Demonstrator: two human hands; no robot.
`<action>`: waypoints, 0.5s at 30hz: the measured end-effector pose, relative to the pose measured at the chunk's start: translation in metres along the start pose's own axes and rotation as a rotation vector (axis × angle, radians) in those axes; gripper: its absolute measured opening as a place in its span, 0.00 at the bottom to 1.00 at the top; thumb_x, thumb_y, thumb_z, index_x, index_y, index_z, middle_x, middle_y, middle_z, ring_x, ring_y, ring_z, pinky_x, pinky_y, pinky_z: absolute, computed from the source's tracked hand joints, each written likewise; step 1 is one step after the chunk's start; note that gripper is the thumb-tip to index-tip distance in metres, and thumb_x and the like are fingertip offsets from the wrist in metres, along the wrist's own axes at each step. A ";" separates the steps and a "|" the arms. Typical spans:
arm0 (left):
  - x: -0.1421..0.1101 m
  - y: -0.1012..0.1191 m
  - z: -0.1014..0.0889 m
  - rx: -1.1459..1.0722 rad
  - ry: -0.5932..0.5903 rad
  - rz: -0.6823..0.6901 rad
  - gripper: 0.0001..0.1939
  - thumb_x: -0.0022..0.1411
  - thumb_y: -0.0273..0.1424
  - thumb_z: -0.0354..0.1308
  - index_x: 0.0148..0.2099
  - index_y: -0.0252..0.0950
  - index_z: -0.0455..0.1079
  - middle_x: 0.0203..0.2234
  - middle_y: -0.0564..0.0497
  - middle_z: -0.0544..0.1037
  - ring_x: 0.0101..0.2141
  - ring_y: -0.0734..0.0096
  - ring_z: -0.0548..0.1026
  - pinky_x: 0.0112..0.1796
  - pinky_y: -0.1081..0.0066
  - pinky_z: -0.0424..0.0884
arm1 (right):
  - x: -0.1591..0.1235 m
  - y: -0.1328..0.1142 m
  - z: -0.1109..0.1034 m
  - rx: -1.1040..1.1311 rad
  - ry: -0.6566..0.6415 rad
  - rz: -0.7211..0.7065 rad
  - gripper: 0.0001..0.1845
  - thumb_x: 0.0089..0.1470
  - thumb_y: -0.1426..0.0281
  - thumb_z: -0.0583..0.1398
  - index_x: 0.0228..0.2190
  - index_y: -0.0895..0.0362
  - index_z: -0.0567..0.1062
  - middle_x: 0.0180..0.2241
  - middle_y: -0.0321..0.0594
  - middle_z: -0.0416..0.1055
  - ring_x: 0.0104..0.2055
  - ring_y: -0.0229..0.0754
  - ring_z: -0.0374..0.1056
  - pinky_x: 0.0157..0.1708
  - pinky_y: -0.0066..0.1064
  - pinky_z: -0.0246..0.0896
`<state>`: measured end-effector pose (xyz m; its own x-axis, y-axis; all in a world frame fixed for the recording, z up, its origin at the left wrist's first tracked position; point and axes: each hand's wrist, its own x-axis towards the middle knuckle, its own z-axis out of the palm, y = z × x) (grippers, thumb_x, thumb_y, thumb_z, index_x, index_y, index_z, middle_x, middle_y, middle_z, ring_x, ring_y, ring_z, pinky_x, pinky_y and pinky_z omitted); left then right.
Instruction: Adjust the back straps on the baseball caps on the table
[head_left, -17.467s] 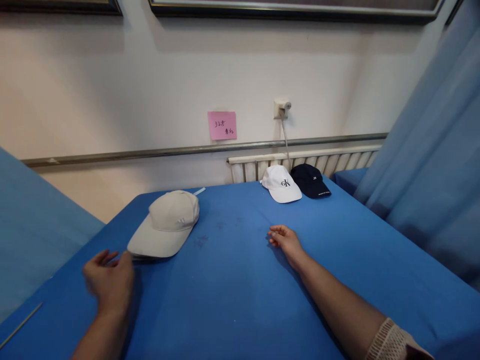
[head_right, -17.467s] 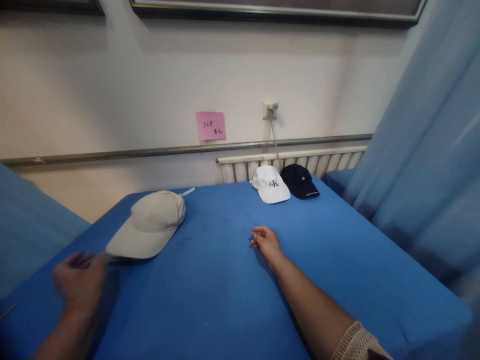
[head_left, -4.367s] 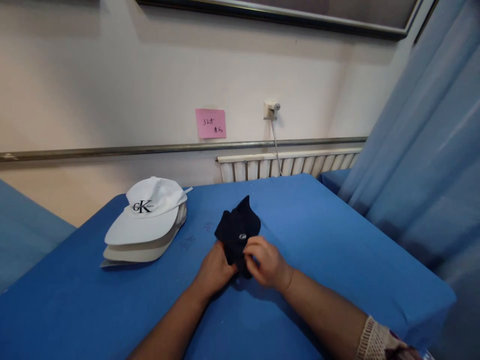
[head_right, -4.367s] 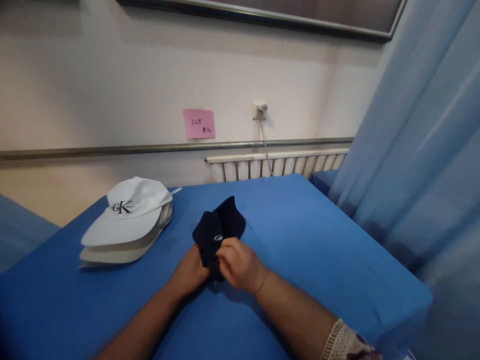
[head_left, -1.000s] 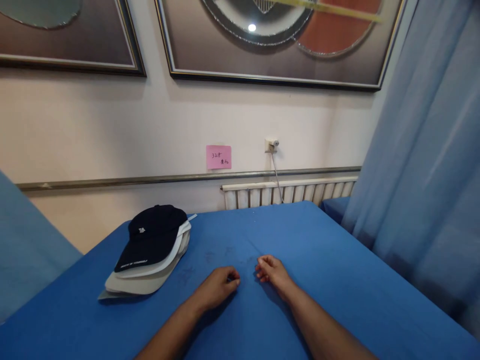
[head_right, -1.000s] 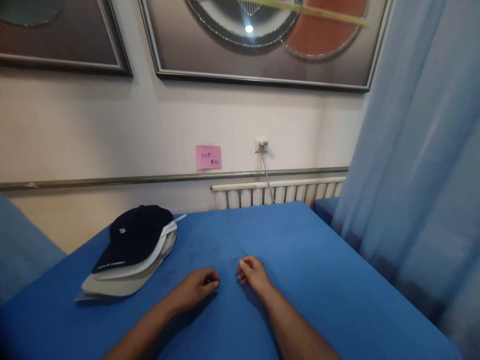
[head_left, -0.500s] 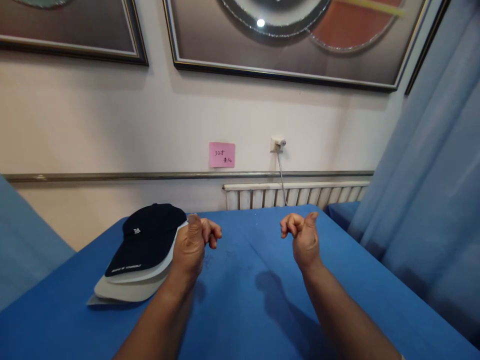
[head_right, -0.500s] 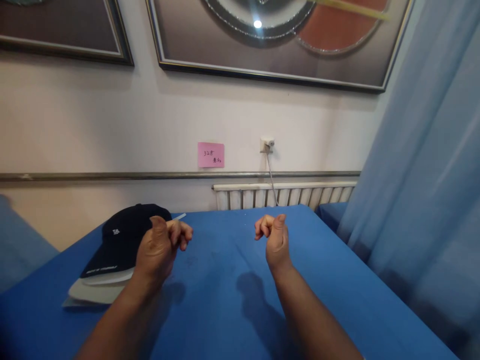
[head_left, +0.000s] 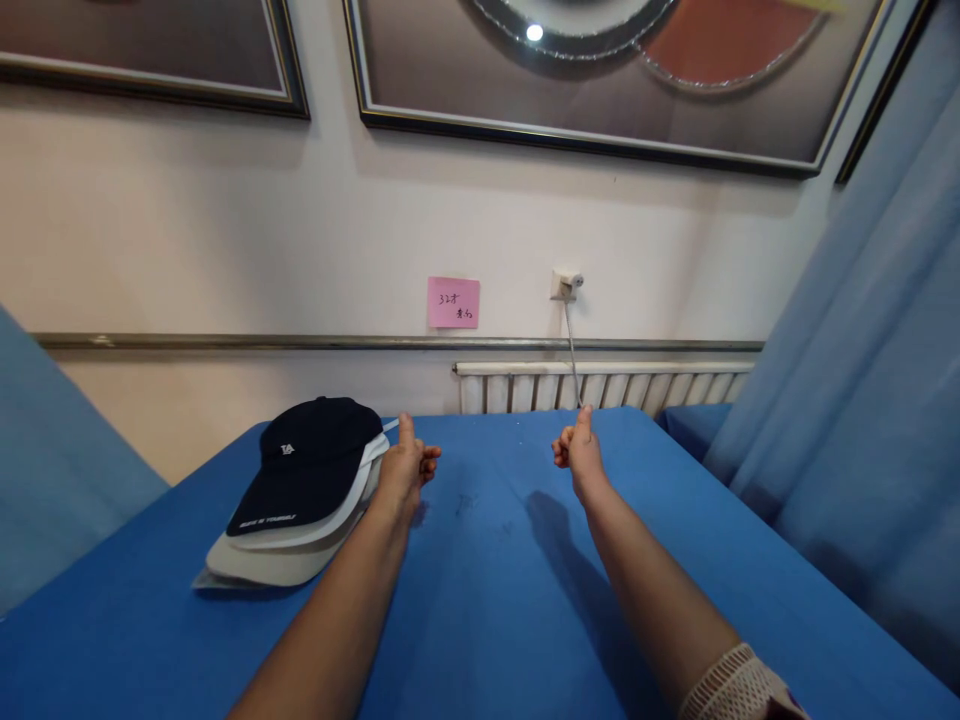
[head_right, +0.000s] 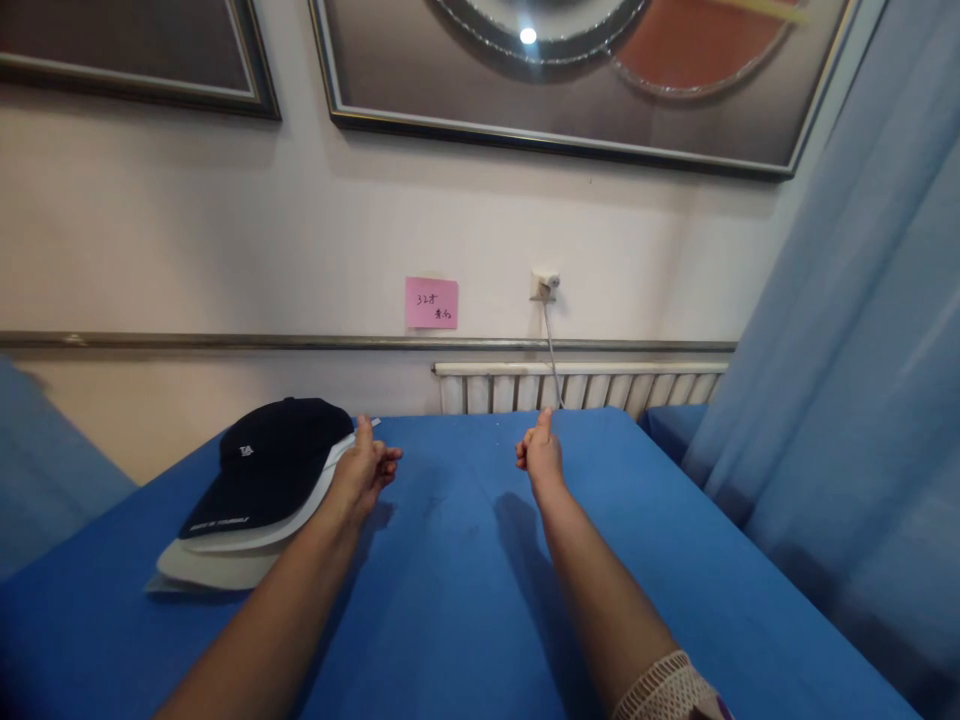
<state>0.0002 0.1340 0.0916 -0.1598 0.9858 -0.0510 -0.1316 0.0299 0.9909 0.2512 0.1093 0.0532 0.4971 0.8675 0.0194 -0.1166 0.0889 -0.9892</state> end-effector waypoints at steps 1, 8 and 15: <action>-0.004 -0.001 -0.001 -0.007 0.000 0.002 0.34 0.51 0.65 0.48 0.18 0.38 0.56 0.20 0.46 0.74 0.16 0.76 0.64 0.20 0.73 0.60 | -0.004 0.000 0.000 0.008 -0.010 -0.006 0.40 0.52 0.34 0.36 0.11 0.53 0.55 0.11 0.35 0.62 0.12 0.34 0.57 0.14 0.27 0.50; -0.024 -0.005 -0.005 -0.043 -0.045 0.045 0.36 0.51 0.66 0.47 0.17 0.38 0.52 0.20 0.47 0.74 0.16 0.77 0.63 0.20 0.74 0.59 | -0.023 0.000 0.004 0.044 -0.045 -0.041 0.39 0.53 0.35 0.37 0.11 0.53 0.55 0.12 0.35 0.62 0.13 0.34 0.56 0.15 0.28 0.51; -0.032 -0.008 -0.006 -0.070 -0.083 0.063 0.35 0.51 0.65 0.49 0.16 0.38 0.53 0.20 0.47 0.74 0.17 0.77 0.64 0.20 0.74 0.58 | -0.041 0.002 0.008 0.090 -0.085 -0.053 0.40 0.54 0.36 0.38 0.11 0.53 0.56 0.12 0.36 0.61 0.13 0.34 0.56 0.16 0.28 0.51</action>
<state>0.0006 0.1014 0.0850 -0.0888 0.9957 0.0245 -0.1922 -0.0412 0.9805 0.2238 0.0781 0.0512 0.4306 0.8983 0.0873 -0.1703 0.1759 -0.9696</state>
